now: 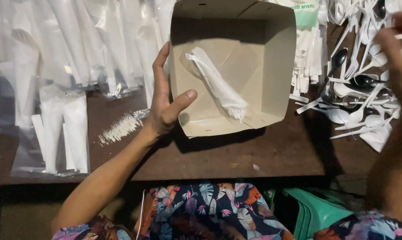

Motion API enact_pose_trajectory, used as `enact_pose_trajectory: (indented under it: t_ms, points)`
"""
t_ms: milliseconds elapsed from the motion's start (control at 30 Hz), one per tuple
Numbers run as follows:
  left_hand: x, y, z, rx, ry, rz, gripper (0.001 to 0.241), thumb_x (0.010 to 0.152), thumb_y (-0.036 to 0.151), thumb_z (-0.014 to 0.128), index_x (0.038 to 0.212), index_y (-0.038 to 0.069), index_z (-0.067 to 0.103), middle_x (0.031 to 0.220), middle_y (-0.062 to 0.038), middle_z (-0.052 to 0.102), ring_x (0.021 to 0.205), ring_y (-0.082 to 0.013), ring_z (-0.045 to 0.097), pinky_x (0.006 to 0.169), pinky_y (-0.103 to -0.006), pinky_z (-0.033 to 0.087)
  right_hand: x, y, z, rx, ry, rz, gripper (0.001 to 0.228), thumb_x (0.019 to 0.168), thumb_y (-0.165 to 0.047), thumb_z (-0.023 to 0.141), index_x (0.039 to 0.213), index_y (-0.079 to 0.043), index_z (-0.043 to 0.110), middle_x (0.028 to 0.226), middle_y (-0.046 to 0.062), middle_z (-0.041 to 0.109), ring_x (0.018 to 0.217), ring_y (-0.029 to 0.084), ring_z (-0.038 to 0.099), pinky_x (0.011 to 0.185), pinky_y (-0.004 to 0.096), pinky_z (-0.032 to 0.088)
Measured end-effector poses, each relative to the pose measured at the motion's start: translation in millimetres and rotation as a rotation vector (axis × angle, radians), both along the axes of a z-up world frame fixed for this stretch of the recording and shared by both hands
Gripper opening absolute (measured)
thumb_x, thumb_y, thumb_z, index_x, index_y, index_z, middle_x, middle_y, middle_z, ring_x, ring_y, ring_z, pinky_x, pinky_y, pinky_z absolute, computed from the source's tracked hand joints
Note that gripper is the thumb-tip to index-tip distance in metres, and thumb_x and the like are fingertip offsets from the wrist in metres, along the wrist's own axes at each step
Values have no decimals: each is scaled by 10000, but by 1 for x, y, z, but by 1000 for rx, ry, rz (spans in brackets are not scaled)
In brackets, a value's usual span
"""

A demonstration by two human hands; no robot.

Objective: Wrapping plastic forks and spoons in paper sleeves and organizing them into a cardboard box.

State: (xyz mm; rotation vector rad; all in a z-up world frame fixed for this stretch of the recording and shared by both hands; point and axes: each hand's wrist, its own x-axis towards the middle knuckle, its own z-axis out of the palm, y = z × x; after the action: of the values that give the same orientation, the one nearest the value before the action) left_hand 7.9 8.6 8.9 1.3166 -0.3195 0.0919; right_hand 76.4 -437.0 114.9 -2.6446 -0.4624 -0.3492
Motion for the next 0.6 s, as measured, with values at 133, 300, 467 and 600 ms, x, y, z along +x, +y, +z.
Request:
enact_pose_trajectory:
  t_ms: [133, 300, 467, 600]
  points:
    - [-2, -2, -3, 42, -29, 42, 948, 914, 454, 659, 1612, 162, 89, 1693, -209, 177, 1567, -412, 316, 1318, -590, 321, -33, 157, -1, -59, 175, 312, 358, 1011, -176, 754, 1246, 80, 672, 1122, 250, 721, 915, 288, 727, 767, 360, 614]
    - [-6, -3, 0, 47, -13, 32, 953, 899, 414, 651, 1607, 111, 89, 1729, -174, 77, 1606, -409, 229, 1333, -576, 257, -30, 213, -37, -271, 434, 328, 707, 883, -606, 671, 1317, -51, 612, 1129, 142, 635, 911, 267, 658, 655, 404, 601]
    - [-8, -6, -4, 25, -20, 69, 950, 890, 428, 647, 1608, 103, 116, 1710, -212, 160, 1591, -395, 258, 1339, -564, 257, -17, 207, -18, -218, 296, 202, 477, 1038, -264, 624, 1410, 12, 511, 1343, 311, 503, 1041, 392, 628, 928, 544, 565]
    - [-4, -6, -13, -48, -65, 69, 943, 883, 449, 655, 1605, 130, 140, 1709, -222, 182, 1586, -433, 311, 1343, -626, 286, -12, 197, -40, -184, 420, 126, 583, 961, -130, 720, 1479, 16, 498, 1184, 247, 634, 917, 324, 671, 839, 437, 616]
